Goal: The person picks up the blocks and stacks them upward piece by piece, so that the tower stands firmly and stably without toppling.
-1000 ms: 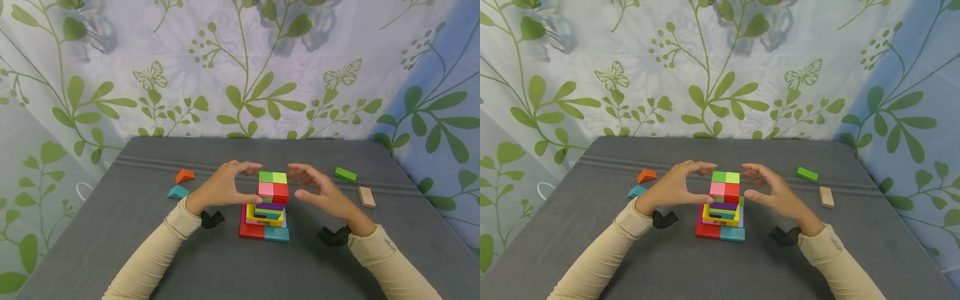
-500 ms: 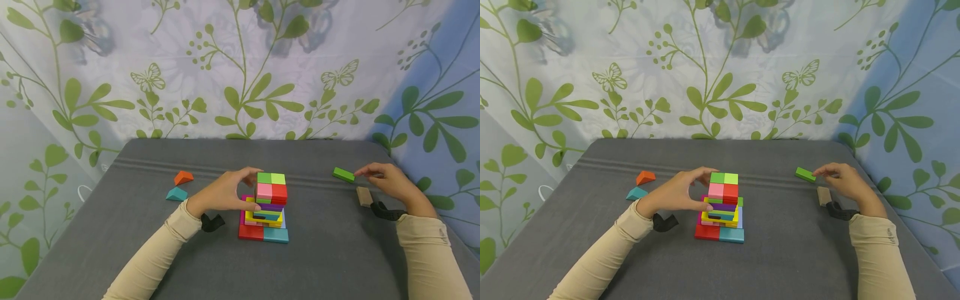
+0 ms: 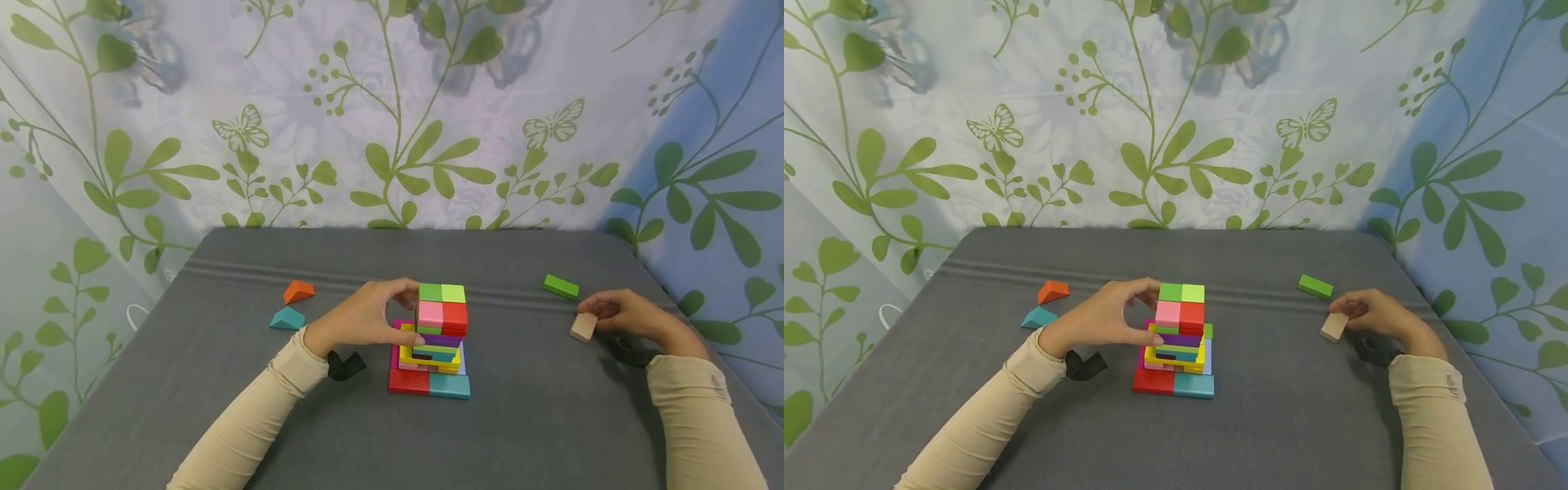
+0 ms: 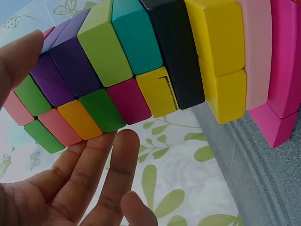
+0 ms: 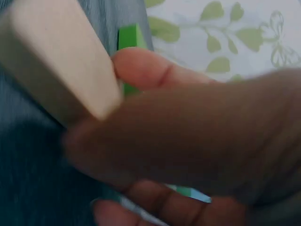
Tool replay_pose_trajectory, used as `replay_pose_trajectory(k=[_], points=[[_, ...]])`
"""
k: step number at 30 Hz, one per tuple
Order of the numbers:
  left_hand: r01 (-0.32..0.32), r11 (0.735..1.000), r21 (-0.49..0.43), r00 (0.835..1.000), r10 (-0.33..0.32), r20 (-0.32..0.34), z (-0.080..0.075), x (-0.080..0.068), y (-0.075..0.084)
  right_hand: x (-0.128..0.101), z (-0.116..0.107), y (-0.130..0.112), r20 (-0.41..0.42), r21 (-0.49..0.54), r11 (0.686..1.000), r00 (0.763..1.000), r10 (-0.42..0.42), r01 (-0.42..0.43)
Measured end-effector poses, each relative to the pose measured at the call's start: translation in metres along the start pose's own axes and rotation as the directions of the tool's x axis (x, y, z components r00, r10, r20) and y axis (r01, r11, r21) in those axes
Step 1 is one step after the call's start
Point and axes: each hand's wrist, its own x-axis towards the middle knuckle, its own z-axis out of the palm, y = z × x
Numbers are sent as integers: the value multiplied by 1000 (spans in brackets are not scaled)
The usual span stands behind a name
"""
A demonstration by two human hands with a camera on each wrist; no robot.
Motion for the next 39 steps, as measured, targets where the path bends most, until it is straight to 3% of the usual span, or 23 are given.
replay_pose_trajectory(k=[3,7,12,17,22,26,29,32,39], points=[[-7,1000,-3,1000,7,-1,0,0,0,8,6,-7,67,23,1000,998,-8,6],[-4,1000,-5,1000,4,-1,0,0,-1,21,15,-22,120,-32,998,991,55,-51],[-7,1000,2,1000,7,-2,1,0,-2,31,24,-48,40,-156,984,994,99,-91],[-9,1000,8,1000,9,-6,0,0,-2,40,33,-81,-129,-87,995,989,-67,56],[2,1000,6,1000,-2,0,1,2,-4,47,49,-124,-280,43,965,931,-236,258],[5,1000,6,1000,-5,5,0,2,-3,50,64,-157,-368,136,920,881,-298,368],[-1,1000,4,1000,1,6,0,3,-3,54,73,-173,-395,173,891,858,-327,419],[-7,1000,3,1000,6,5,0,3,-3,61,80,-182,-379,168,887,859,-345,430],[-9,1000,-8,1000,9,2,-1,2,-3,79,90,-194,-325,153,906,886,-332,395]])
